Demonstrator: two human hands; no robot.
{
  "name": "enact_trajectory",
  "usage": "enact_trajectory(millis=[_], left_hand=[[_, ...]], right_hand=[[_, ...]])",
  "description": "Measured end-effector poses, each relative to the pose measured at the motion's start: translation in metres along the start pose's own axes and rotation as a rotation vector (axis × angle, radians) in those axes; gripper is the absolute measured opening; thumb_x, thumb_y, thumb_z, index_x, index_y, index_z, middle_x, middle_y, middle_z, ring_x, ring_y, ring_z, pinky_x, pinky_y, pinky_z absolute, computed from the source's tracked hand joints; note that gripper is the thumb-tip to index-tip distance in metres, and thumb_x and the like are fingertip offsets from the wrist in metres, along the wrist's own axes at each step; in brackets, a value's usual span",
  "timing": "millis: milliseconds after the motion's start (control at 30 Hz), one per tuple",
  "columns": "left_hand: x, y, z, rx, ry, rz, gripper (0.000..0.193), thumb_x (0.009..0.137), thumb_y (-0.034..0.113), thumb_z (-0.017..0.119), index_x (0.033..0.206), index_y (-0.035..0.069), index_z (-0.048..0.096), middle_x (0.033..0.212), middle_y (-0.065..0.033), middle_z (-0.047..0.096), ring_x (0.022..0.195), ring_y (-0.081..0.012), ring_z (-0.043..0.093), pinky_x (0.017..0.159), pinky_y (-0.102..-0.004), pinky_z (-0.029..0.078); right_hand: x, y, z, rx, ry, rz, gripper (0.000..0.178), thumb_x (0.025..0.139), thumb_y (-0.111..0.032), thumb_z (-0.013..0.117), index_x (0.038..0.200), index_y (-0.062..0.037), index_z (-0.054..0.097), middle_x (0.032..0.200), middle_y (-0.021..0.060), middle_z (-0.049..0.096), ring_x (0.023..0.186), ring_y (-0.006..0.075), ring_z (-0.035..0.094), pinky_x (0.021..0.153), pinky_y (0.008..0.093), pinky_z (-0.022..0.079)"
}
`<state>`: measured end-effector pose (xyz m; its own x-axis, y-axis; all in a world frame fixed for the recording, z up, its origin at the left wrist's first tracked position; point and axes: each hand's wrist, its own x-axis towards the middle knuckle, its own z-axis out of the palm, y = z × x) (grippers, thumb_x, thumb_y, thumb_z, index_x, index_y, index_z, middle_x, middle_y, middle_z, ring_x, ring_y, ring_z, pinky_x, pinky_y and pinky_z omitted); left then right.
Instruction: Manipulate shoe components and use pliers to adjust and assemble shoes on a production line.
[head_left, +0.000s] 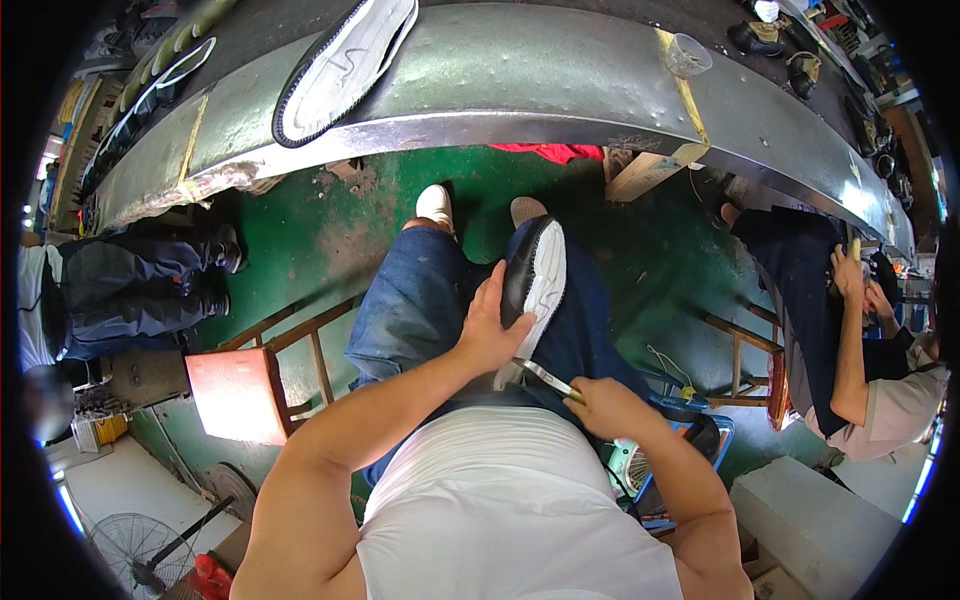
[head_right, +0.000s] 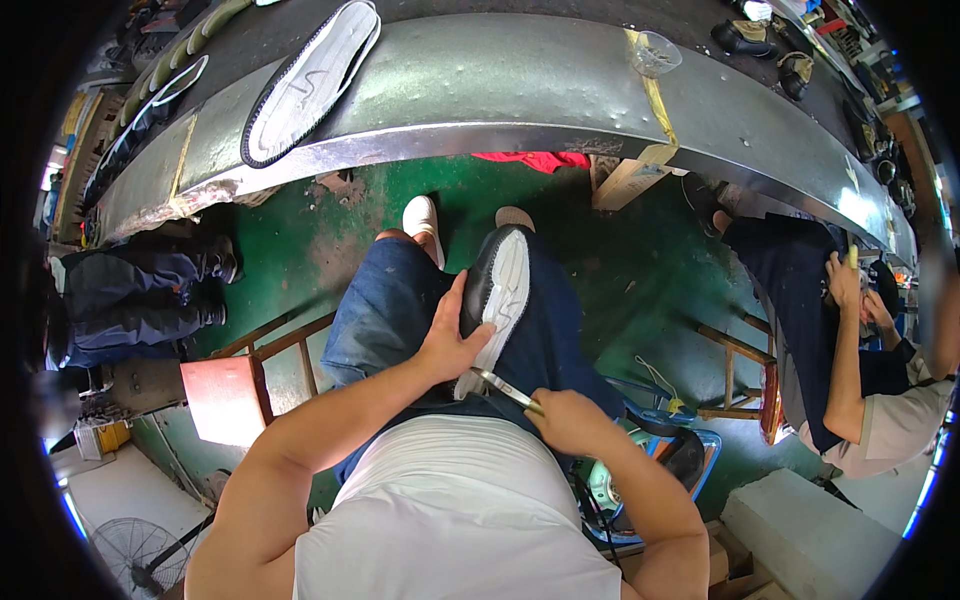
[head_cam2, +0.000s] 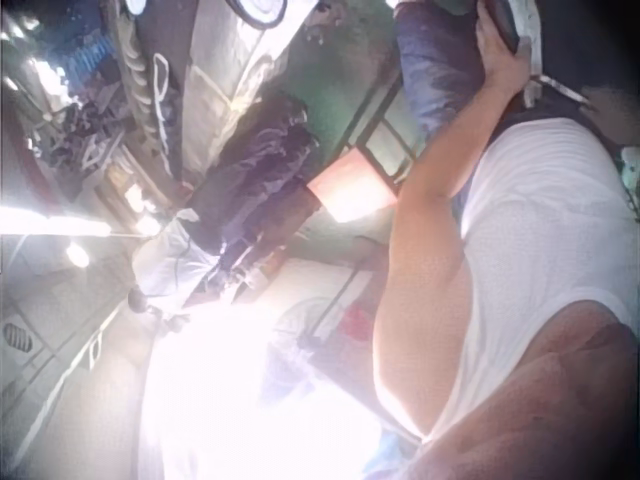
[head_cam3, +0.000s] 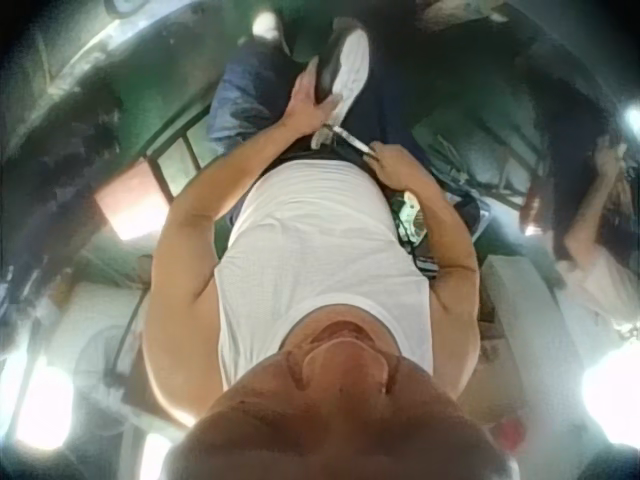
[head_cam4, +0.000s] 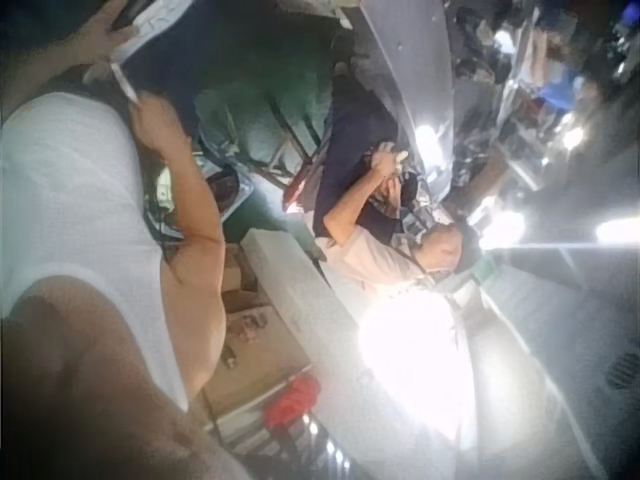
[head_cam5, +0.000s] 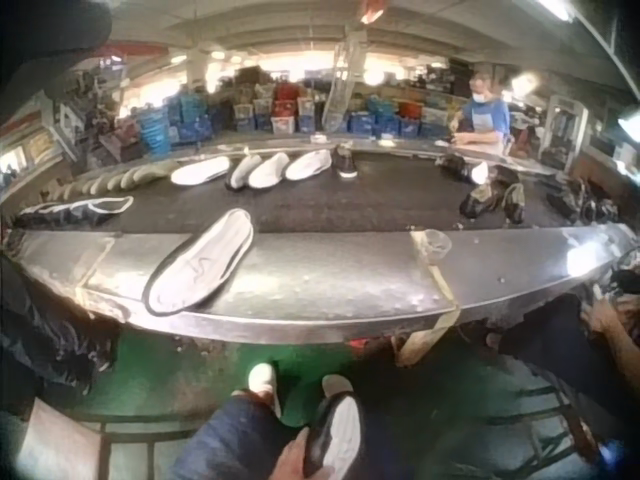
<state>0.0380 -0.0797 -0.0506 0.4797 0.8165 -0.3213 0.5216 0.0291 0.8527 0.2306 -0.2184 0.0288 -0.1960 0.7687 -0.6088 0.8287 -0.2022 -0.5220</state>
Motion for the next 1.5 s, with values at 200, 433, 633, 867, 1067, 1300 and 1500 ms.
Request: enact_trajectory(millis=[200,433,633,867,1067,1300,1500], left_hand=[[-0.041,-0.033,-0.016,-0.155,-0.363,-0.05,0.099,0.095,0.027,0.062,0.16,0.012,-0.011,0.165,-0.0234,0.0,0.153,-0.0378,0.009,0.122,-0.0396,0.017],[-0.035,-0.01,-0.017,-0.127,-0.178,-0.102,0.097,0.094,0.017,0.064,0.161,0.011,-0.006,0.165,-0.0215,0.012,0.152,-0.0304,0.016,0.121,-0.0361,0.019],[-0.023,-0.002,-0.041,-0.246,-0.294,-0.146,0.101,0.09,0.02,0.073,0.16,0.005,0.002,0.157,-0.0236,0.033,0.142,-0.0276,0.039,0.116,-0.033,0.032],[-0.019,0.084,-0.132,-0.791,-0.342,0.059,0.077,0.096,0.009,0.066,0.159,0.003,0.021,0.158,-0.0085,0.034,0.142,-0.0162,0.033,0.117,-0.0315,0.026],[0.13,0.246,-0.2,-0.65,-0.232,0.088,0.082,0.093,0.019,0.072,0.159,0.009,0.024,0.134,-0.0139,0.06,0.108,-0.0202,0.065,0.092,-0.0337,0.055],[0.358,0.309,-0.229,0.952,0.278,0.327,0.083,0.091,0.028,0.07,0.157,0.006,0.025,0.143,-0.0186,0.053,0.127,-0.0334,0.054,0.103,-0.0463,0.047],[0.399,0.254,-0.241,1.389,0.178,0.43,0.046,0.098,0.028,0.054,0.14,0.009,0.053,0.15,-0.0181,0.047,0.133,-0.0407,0.047,0.109,-0.0481,0.043]], right_hand=[[0.027,0.053,-0.008,0.648,-0.518,0.005,0.025,0.097,-0.026,0.062,0.098,-0.0016,0.068,0.074,0.0028,0.066,0.066,0.0128,0.063,0.06,0.0327,0.051],[0.005,-0.01,-0.055,0.521,0.073,-0.015,0.037,0.103,-0.034,0.051,0.1,0.0018,0.06,0.083,0.014,0.068,0.07,0.0259,0.067,0.067,0.0408,0.053],[0.042,0.005,-0.007,0.27,0.271,-0.035,0.036,0.104,-0.032,0.049,0.098,0.003,0.059,0.08,0.0159,0.068,0.073,0.0282,0.068,0.07,0.0393,0.053],[0.042,0.048,0.042,0.929,0.372,0.025,0.04,0.106,-0.033,0.046,0.102,0.004,0.061,0.08,0.0106,0.068,0.07,0.0186,0.067,0.067,0.033,0.053],[0.06,0.064,0.033,1.151,0.229,0.013,0.042,0.108,-0.034,0.044,0.106,0.0042,0.061,0.086,0.0105,0.069,0.072,0.0156,0.067,0.068,0.0307,0.054],[0.065,0.074,0.031,1.32,0.145,0.045,0.043,0.108,-0.035,0.041,0.114,0.0045,0.057,0.094,0.0143,0.067,0.079,0.0227,0.067,0.073,0.0359,0.055],[0.063,0.075,0.026,1.451,0.136,0.025,0.045,0.109,-0.037,0.039,0.115,0.0039,0.056,0.097,0.014,0.068,0.081,0.023,0.068,0.071,0.035,0.054]])
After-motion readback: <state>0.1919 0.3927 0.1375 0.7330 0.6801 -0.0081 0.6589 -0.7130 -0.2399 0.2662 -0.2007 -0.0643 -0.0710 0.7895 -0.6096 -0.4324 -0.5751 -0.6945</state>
